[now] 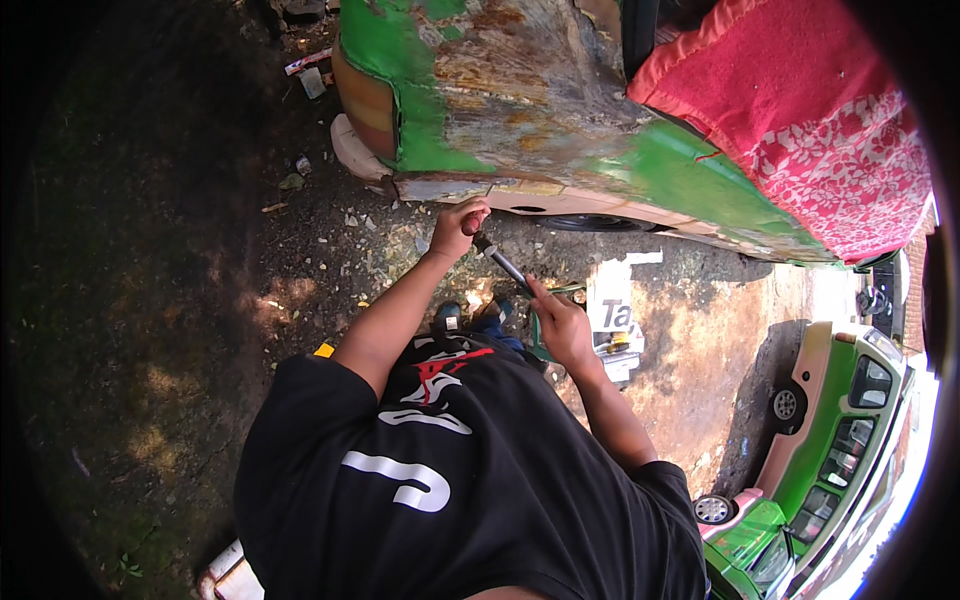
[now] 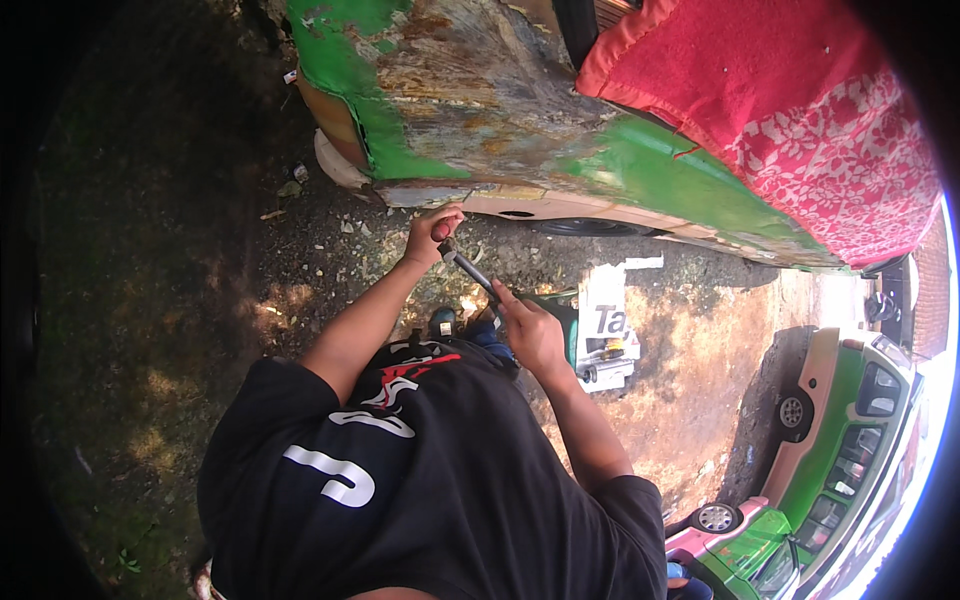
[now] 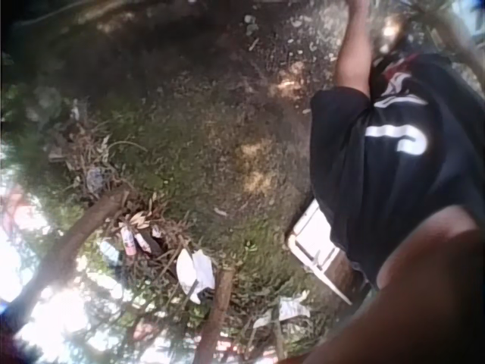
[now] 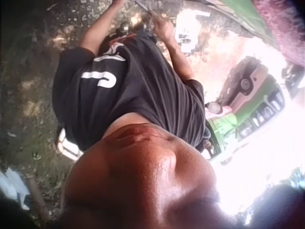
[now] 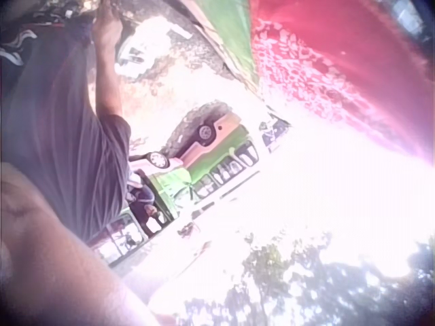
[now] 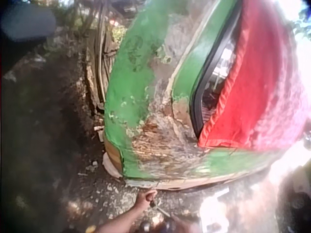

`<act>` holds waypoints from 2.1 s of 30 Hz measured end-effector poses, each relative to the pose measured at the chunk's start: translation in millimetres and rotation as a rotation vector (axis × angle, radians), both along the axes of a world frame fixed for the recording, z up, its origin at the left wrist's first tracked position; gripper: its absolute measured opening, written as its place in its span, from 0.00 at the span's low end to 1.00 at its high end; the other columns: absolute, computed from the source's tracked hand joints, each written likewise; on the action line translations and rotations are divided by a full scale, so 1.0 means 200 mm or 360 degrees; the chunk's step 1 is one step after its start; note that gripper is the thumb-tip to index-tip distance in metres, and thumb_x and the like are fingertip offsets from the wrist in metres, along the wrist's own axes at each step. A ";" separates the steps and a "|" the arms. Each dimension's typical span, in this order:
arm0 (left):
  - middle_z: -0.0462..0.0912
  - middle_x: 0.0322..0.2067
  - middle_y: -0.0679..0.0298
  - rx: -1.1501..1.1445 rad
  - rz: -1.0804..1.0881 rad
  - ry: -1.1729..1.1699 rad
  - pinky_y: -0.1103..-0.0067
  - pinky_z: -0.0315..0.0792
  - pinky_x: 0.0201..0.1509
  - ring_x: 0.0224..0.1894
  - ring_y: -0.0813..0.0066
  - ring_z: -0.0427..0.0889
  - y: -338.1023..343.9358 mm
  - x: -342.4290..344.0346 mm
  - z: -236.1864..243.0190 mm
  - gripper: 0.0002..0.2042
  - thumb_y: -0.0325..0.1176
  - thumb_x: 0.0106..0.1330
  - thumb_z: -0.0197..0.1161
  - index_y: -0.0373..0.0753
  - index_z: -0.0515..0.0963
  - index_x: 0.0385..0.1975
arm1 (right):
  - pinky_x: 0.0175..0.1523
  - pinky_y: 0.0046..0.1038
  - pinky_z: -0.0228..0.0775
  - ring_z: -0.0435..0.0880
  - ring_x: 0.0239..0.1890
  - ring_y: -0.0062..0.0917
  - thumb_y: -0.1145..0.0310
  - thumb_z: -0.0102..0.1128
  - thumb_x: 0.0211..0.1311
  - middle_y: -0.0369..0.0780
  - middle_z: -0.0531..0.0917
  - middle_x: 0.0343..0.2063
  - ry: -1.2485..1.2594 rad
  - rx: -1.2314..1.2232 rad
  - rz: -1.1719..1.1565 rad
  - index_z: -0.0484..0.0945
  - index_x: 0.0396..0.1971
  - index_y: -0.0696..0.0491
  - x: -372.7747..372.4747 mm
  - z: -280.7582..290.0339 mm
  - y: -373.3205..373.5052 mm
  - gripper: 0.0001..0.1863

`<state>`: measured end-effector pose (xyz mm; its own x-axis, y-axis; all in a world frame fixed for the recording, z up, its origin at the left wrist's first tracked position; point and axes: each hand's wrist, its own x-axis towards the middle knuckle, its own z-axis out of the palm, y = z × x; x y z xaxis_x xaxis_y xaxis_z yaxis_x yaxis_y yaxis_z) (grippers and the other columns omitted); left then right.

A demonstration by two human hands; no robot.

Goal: The person uses a hammer and a chisel to repeatedly strike a green metal panel, likely to remove rust or flatten a dent. The person holds the chisel against the panel and strikes it with the hammer throughout the clip.

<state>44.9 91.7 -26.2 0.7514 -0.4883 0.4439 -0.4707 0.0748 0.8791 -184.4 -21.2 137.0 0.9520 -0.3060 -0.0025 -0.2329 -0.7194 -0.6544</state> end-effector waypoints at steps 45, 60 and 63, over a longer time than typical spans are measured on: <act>0.83 0.38 0.62 0.0199 -0.0137 -0.0080 0.77 0.77 0.40 0.36 0.67 0.83 -0.04 0.00 0.04 0.11 0.18 0.54 0.61 0.36 0.79 0.37 | 0.34 0.30 0.70 0.78 0.26 0.32 0.75 0.58 0.64 0.45 0.78 0.26 -0.0252 0.0232 -0.0104 0.76 0.59 0.49 -0.10 0.01 -0.02 0.22; 0.82 0.35 0.60 0.0289 -0.0157 0.0319 0.75 0.75 0.44 0.38 0.63 0.83 -0.08 0.04 -0.01 0.12 0.20 0.57 0.59 0.40 0.76 0.41 | 0.31 0.33 0.71 0.80 0.24 0.39 0.74 0.56 0.65 0.49 0.79 0.25 -0.0006 0.0078 -0.0115 0.74 0.60 0.48 0.04 0.07 0.04 0.22; 0.81 0.34 0.61 0.0245 -0.0085 0.0207 0.76 0.74 0.44 0.37 0.64 0.82 -0.10 0.06 0.01 0.11 0.22 0.59 0.57 0.41 0.76 0.41 | 0.32 0.34 0.71 0.80 0.25 0.41 0.73 0.57 0.65 0.51 0.80 0.26 -0.0101 0.0186 -0.0086 0.75 0.60 0.46 -0.01 0.05 0.05 0.23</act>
